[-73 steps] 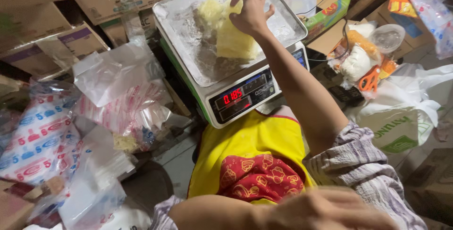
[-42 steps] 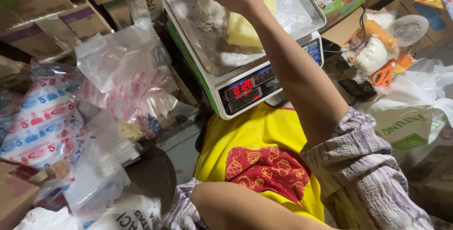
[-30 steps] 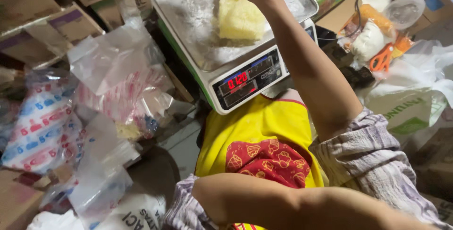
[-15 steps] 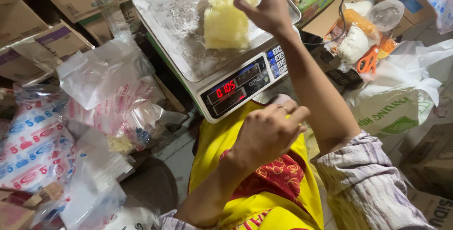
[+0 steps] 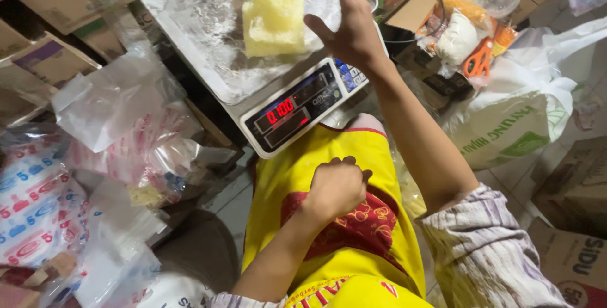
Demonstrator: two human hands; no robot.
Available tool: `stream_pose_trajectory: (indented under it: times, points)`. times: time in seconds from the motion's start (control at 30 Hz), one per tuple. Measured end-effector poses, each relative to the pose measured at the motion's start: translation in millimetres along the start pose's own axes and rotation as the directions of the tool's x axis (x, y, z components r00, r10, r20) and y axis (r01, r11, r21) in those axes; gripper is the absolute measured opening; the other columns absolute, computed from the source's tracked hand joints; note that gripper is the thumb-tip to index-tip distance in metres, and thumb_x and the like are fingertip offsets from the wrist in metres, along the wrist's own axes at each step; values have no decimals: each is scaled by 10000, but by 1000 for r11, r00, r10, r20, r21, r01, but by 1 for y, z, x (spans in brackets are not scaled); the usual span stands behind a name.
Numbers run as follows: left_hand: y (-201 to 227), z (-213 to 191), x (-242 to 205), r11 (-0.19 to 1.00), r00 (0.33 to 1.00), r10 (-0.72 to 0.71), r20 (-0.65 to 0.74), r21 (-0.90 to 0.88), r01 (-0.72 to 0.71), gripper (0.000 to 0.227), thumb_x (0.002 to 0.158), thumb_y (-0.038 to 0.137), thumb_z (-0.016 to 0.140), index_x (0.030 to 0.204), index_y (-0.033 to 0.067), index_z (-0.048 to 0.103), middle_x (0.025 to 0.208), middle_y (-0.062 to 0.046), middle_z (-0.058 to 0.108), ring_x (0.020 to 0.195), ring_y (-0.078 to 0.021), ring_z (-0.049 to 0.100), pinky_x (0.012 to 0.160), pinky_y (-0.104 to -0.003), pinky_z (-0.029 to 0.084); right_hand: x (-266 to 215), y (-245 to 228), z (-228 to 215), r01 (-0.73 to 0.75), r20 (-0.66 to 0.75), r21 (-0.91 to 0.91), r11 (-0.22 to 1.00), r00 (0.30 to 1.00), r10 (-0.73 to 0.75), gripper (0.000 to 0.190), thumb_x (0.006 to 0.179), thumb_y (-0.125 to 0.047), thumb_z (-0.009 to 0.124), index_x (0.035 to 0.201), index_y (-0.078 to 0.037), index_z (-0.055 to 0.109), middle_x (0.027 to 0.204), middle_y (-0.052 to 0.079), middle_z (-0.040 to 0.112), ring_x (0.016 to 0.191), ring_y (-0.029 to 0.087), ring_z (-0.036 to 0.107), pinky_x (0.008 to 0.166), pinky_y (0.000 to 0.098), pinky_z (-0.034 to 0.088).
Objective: The person weighs blocks of dried noodles on a digital scale, places them into plastic bags, and ties the bags closed. The person repeats this process for multiple units, stacking the finished packages on the floor.
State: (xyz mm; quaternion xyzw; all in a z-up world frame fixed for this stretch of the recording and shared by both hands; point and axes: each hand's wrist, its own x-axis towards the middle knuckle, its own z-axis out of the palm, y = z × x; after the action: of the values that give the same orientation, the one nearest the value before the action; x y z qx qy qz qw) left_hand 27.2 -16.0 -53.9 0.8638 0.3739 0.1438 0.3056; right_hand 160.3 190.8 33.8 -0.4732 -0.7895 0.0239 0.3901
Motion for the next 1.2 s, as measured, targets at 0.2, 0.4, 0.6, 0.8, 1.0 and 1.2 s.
stream_pose_trajectory:
  times: [0.2, 0.4, 0.6, 0.8, 1.0, 1.2]
  points:
    - [-1, 32, 16, 992, 992, 119, 38, -42, -117, 475, 843, 124, 573, 1307, 29, 612, 997, -200, 705, 801, -365, 706, 692, -480, 563, -94, 15, -55, -382, 124, 192, 904, 923, 364, 466, 933, -197, 820, 1317, -63, 594, 1283, 95, 664, 1230, 230, 640, 992, 344, 504]
    - [39, 78, 44, 896, 921, 387, -40, -219, -386, 433, 949, 201, 623, 1353, 73, 537, 1048, -170, 701, 928, -370, 676, 802, -484, 536, -215, 49, -115, -602, 71, 312, 735, 787, 613, 428, 955, -130, 790, 1328, -53, 594, 1294, 61, 659, 1231, 181, 615, 1034, 337, 513]
    - [70, 122, 86, 835, 886, 440, 144, -429, -344, 511, 921, 181, 676, 1400, 81, 530, 1006, -193, 698, 963, -407, 639, 809, -494, 524, -360, 64, -214, -707, -197, 578, 408, 364, 910, 324, 988, -121, 748, 1289, -115, 627, 1206, 6, 684, 1047, 95, 620, 865, 264, 531]
    - [79, 190, 131, 757, 928, 371, 32, -589, -283, 425, 973, 122, 658, 1358, 19, 511, 1103, -222, 702, 1051, -374, 683, 903, -449, 533, -505, 77, -220, -777, -287, 579, 246, 88, 954, 258, 978, -126, 734, 1215, -121, 631, 1109, -7, 696, 947, 69, 672, 721, 228, 531]
    - [103, 285, 150, 703, 955, 250, 157, -708, -67, 348, 999, 121, 620, 1322, 35, 524, 1123, -218, 710, 1088, -363, 706, 916, -462, 549, -614, 117, -116, -917, -304, 374, 135, 16, 953, 279, 989, -137, 687, 1261, -113, 626, 1121, 52, 717, 1041, 185, 665, 833, 310, 514]
    - [90, 313, 132, 903, 855, 427, 295, -192, -385, 442, 993, 332, 501, 1374, 109, 504, 1174, -245, 700, 955, -432, 677, 783, -539, 508, -603, 91, -85, -870, -420, -451, 199, 404, 813, 631, 727, 12, 612, 1343, -124, 642, 1419, 209, 647, 1332, 407, 474, 1066, 560, 287]
